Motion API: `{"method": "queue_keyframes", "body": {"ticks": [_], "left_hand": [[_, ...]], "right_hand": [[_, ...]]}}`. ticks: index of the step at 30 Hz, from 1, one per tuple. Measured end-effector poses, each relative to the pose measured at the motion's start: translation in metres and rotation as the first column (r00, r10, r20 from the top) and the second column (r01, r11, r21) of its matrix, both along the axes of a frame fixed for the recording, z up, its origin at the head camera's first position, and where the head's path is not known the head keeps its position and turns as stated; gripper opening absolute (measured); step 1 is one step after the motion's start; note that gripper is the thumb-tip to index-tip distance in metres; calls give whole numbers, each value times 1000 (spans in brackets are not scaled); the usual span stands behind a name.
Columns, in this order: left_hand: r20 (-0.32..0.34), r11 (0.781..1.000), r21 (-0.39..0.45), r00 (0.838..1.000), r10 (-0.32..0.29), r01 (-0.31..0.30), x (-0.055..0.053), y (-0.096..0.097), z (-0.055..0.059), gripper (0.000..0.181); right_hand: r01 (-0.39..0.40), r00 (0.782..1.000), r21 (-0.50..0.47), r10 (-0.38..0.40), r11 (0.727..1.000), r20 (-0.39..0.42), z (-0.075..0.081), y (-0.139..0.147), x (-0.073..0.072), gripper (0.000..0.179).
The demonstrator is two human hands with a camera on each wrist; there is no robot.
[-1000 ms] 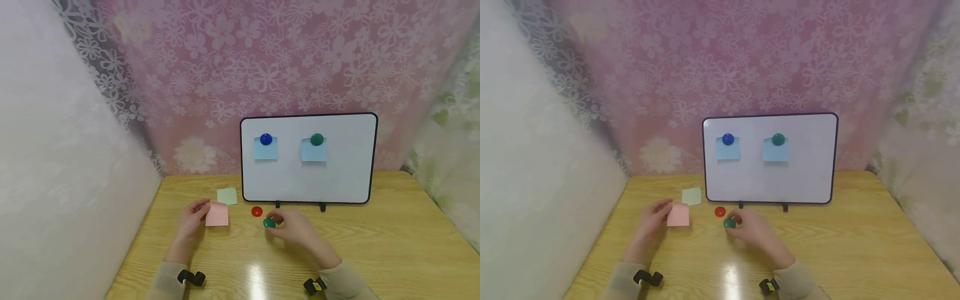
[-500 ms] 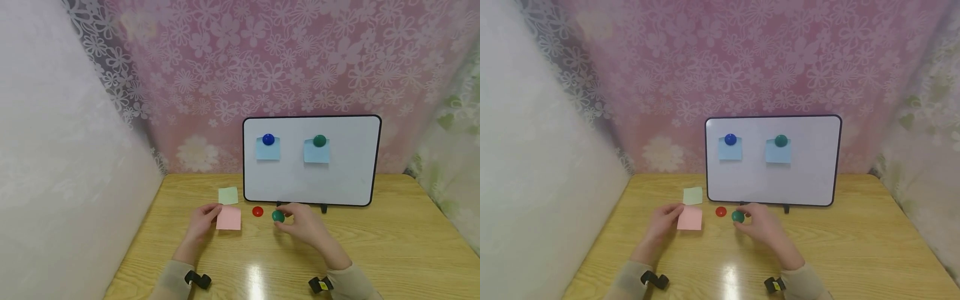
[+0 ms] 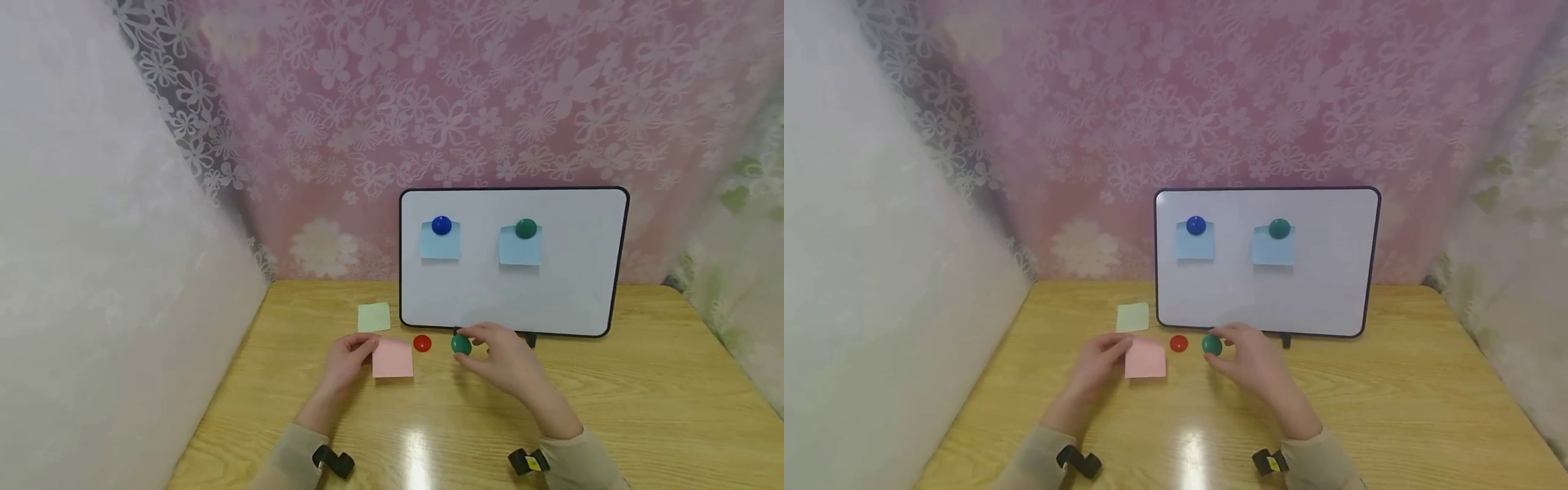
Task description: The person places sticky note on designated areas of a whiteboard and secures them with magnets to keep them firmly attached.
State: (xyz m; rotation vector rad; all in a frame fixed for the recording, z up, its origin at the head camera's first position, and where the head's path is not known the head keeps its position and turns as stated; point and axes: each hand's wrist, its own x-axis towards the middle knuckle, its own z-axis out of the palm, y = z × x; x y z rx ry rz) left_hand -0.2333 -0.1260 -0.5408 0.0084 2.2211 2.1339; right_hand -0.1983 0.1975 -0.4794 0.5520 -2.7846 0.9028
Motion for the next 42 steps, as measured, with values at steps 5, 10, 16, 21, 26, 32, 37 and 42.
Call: {"method": "queue_keyframes", "body": {"ticks": [5, 10, 16, 21, 26, 32, 37, 42], "left_hand": [[-12, 1000, -1, 1000, -21, 21, 1, 13, 2, 28], [-30, 999, 27, 999, -24, 25, -1, 24, 8, 28], [-69, 997, 68, 997, -28, 33, -3, 36, 18, 29], [-74, 995, 97, 997, -33, 40, -4, 46, 24, 28], [-60, 993, 115, 998, -21, 28, -6, 52, 23, 29], [-66, 994, 106, 998, -1, 8, -8, 57, 21, 28], [-67, 995, 97, 998, -15, 22, -11, 64, 20, 26], [-62, 996, 93, 998, -5, 11, -16, 73, 21, 24]], "right_hand": [[8, 999, 15, -7, 1000, -38, 0, -1, 1, 42], [30, 994, 14, -29, 999, -101, 2, 3, 2, 40], [24, 993, 23, -21, 999, -112, 1, 2, -2, 40], [-8, 986, 72, 20, 997, -166, -3, -2, -5, 42], [-4, 972, 91, 25, 996, -236, -8, -3, -6, 41], [14, 961, 87, 10, 996, -276, -11, 1, -10, 41], [32, 952, 77, -7, 997, -307, -12, 5, -14, 44], [45, 942, 52, -25, 998, -334, -12, 9, -16, 46]]}}
